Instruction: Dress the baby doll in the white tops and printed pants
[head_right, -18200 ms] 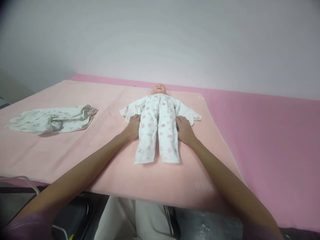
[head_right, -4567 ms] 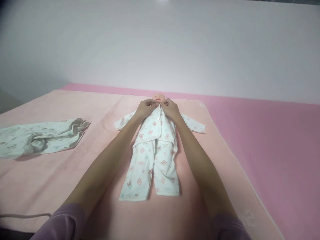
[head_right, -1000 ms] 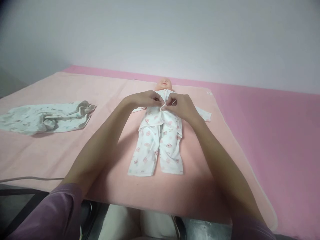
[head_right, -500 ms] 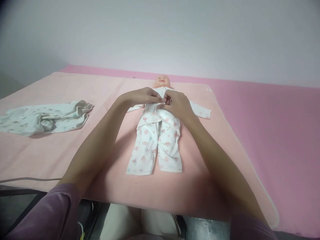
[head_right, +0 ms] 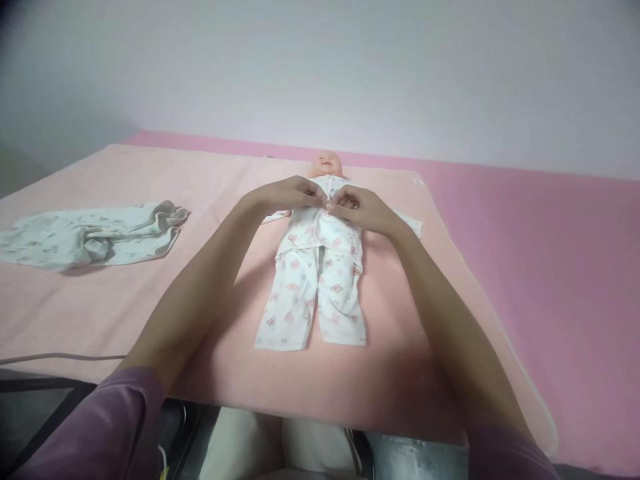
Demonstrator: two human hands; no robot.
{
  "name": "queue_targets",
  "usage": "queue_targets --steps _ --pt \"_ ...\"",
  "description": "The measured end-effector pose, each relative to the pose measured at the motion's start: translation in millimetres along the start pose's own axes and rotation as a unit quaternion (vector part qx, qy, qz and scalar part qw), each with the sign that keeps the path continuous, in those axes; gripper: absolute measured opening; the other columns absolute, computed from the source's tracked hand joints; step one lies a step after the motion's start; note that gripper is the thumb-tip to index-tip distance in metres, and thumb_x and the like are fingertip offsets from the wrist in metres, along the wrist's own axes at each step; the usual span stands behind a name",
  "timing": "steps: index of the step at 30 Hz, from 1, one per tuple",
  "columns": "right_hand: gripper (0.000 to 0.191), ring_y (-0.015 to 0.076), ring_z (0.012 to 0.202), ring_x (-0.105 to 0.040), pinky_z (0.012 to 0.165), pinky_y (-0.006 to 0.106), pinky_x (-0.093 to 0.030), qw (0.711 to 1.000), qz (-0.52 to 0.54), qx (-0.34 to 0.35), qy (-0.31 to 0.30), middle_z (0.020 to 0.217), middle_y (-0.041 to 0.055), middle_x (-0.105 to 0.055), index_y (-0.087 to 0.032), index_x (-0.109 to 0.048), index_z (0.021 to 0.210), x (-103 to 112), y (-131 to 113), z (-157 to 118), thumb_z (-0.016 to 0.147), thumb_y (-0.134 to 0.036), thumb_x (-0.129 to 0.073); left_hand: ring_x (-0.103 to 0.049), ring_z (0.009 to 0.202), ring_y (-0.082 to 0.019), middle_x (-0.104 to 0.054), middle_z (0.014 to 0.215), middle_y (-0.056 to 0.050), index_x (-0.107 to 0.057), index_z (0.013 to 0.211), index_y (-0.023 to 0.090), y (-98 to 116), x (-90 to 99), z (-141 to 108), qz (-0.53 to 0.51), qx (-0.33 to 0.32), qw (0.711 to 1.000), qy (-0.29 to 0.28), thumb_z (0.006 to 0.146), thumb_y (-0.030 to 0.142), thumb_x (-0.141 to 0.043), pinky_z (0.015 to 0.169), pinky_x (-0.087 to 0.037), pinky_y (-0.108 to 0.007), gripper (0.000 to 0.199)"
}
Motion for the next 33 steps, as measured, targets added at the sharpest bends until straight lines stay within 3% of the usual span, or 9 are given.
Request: queue_targets --steps 9,14,18,22,27,30,33 --pt "0.048 0.0221 0.090 -0.062 0.081 0.037 -0.049 0.999 0.028 0.003 -0.029 0.103 0.0061 -0.074 -0.024 -0.077 0.105 -1 11 3 0.092 -0.070 -0.081 -0.048 0.064 -0.015 -0.058 0.083 -0.004 -0.079 0.099 0.024 -4 0.5 1 0.022 -0.023 0.999 -0.041 0.081 0.041 -0.081 0.056 -0.027 -0.031 0.024" --pt "0.048 0.0224 0.094 -0.063 0.084 0.036 -0.049 0.999 0.030 -0.010 -0.028 0.107 0.0060 -0.075 -0.023 -0.077 0.107 -1 9 1 0.094 -0.069 -0.078 -0.050 0.069 -0.015 -0.061 0.088 -0.003 -0.074 0.095 0.023 2 -3.6 -2 0.032 -0.056 0.997 -0.046 0.079 0.034 -0.083 0.058 -0.031 -0.028 0.022" --pt "0.037 0.0216 0.094 -0.065 0.085 0.036 -0.052 0.999 -0.022 -0.025 0.020 0.114 0.0061 -0.077 -0.024 -0.075 0.112 7 2 0 0.097 -0.058 -0.077 -0.054 0.075 -0.017 -0.063 0.088 -0.004 -0.073 0.100 0.021 7 0.6 -7 0.015 -0.082 0.997 -0.004 0.079 0.032 -0.085 0.060 -0.036 -0.027 0.027" --pt "0.024 0.0235 0.103 -0.068 0.083 0.034 -0.054 0.996 -0.052 -0.026 0.070 0.123 0.0075 -0.077 -0.025 -0.075 0.113 15 1 15 0.096 -0.042 -0.077 -0.057 0.073 -0.016 -0.070 0.104 -0.005 -0.070 0.120 0.024 -2 5.7 -4 -0.031 -0.035 0.997 0.059 0.085 0.035 -0.083 0.056 -0.034 -0.027 0.039" --pt "0.017 0.0216 0.090 -0.068 0.074 0.032 -0.053 0.990 -0.045 -0.085 0.104 0.104 0.0083 -0.078 -0.021 -0.079 0.106 11 19 34 0.091 -0.031 -0.080 -0.053 0.072 -0.015 -0.063 0.084 -0.001 -0.074 0.108 0.020 -13 1.7 11 -0.035 -0.053 0.979 0.193 0.094 0.028 -0.071 0.063 -0.037 -0.026 0.016" --pt "0.018 0.0197 0.085 -0.068 0.073 0.031 -0.053 0.988 -0.021 -0.105 0.111 0.100 0.0074 -0.078 -0.021 -0.080 0.107 9 27 35 0.091 -0.030 -0.081 -0.048 0.070 -0.014 -0.054 0.075 0.001 -0.079 0.101 0.020 -16 -3.6 17 -0.043 -0.074 0.976 0.201 0.094 0.031 -0.072 0.063 -0.036 -0.026 0.016" --pt "0.023 0.0193 0.080 -0.068 0.069 0.031 -0.053 0.988 0.017 -0.115 0.102 0.098 0.0071 -0.079 -0.021 -0.080 0.109 11 36 32 0.088 -0.031 -0.085 -0.044 0.066 -0.012 -0.051 0.072 0.002 -0.083 0.099 0.019 -17 -0.8 19 -0.064 -0.038 0.981 0.182 0.090 0.025 -0.074 0.061 -0.034 -0.025 0.014"
Point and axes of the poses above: each hand's wrist, its own z-axis towards the middle knuckle, its own x-axis out of the back of the hand, y = z × x, the point moved 7 cm from there along z, towards the middle knuckle
